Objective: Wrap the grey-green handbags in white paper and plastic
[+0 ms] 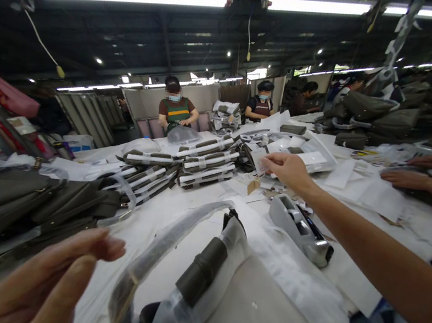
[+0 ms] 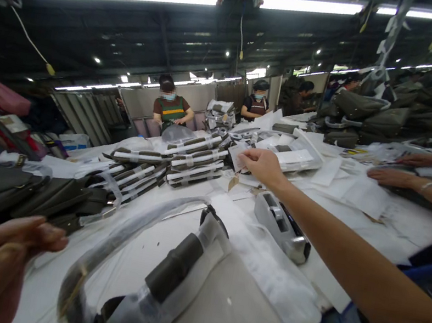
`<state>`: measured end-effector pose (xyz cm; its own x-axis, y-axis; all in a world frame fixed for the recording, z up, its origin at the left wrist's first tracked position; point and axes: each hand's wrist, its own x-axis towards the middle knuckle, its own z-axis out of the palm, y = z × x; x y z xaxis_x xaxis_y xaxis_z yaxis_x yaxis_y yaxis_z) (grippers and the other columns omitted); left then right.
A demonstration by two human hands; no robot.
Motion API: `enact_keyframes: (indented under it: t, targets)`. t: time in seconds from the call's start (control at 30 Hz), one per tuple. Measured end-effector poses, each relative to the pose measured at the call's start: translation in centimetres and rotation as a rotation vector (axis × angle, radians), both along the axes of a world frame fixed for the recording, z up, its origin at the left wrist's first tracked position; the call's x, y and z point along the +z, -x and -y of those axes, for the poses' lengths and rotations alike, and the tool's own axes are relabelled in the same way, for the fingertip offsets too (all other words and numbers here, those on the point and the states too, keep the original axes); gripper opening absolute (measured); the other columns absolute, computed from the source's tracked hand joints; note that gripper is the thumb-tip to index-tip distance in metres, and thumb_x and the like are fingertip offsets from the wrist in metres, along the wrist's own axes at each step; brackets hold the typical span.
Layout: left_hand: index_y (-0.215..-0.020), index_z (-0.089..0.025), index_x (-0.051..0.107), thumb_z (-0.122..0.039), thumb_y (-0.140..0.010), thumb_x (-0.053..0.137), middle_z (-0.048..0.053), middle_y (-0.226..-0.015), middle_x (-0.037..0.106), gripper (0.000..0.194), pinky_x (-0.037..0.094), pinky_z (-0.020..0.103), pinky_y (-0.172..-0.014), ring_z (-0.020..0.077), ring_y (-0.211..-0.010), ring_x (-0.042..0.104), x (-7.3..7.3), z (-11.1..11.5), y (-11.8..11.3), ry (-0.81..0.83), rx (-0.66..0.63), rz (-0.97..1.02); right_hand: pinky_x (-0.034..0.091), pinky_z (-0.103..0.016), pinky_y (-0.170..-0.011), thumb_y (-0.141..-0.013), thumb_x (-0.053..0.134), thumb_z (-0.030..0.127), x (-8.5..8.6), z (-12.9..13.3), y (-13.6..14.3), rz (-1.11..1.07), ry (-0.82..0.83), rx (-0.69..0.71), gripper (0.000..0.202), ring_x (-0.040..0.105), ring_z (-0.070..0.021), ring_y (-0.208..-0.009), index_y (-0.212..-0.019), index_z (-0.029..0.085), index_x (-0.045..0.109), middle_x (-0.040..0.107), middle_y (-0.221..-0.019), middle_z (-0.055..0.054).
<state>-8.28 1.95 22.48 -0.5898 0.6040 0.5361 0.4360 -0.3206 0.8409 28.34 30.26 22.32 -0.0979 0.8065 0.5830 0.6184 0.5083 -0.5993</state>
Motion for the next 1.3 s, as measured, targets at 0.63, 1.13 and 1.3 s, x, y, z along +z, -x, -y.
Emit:
enact_keyframes:
  t: [0.63,1.13,1.3]
  targets:
    - [-0.1,-0.014,0.075,-0.045,-0.08,0.071,0.001,-0.077,0.066,0.038,0.036,0.021,-0.057,0.0094,-0.063,0.049,8.6,-8.8,-15.8,0.47,-1.123,-0.374,0.054,-0.03,-0.074,-0.074,0.079,0.05,4.6,17.0,3.7,-0.808,0.158,0.494,0.032,0.065,-0.0161,-0.077,-0.086,0.02,0.077,0.073,-0.083,-0.001]
    - [-0.092,-0.015,0.074,-0.05,-0.088,0.063,0.006,-0.097,0.073,0.037,0.048,0.028,-0.087,0.0168,-0.095,0.063,7.8,-9.2,-16.2,0.354,-1.128,-0.293,0.053,-0.035,-0.092,-0.067,0.086,0.042,1.6,18.2,-0.1,-1.087,0.117,0.453,0.025,0.067,-0.0172,-0.091,-0.082,0.025,0.076,0.074,-0.094,-0.001]
    - [-0.083,-0.016,0.065,-0.047,-0.088,0.066,0.001,-0.077,0.066,0.031,0.051,0.027,-0.084,0.0134,-0.08,0.065,8.1,-8.8,-16.1,0.352,-1.268,0.032,0.055,-0.036,-0.089,-0.067,0.087,0.032,-0.9,18.5,-0.9,-0.954,0.03,0.469,0.016,0.069,-0.0188,-0.094,-0.076,0.025,0.075,0.072,-0.112,-0.001]
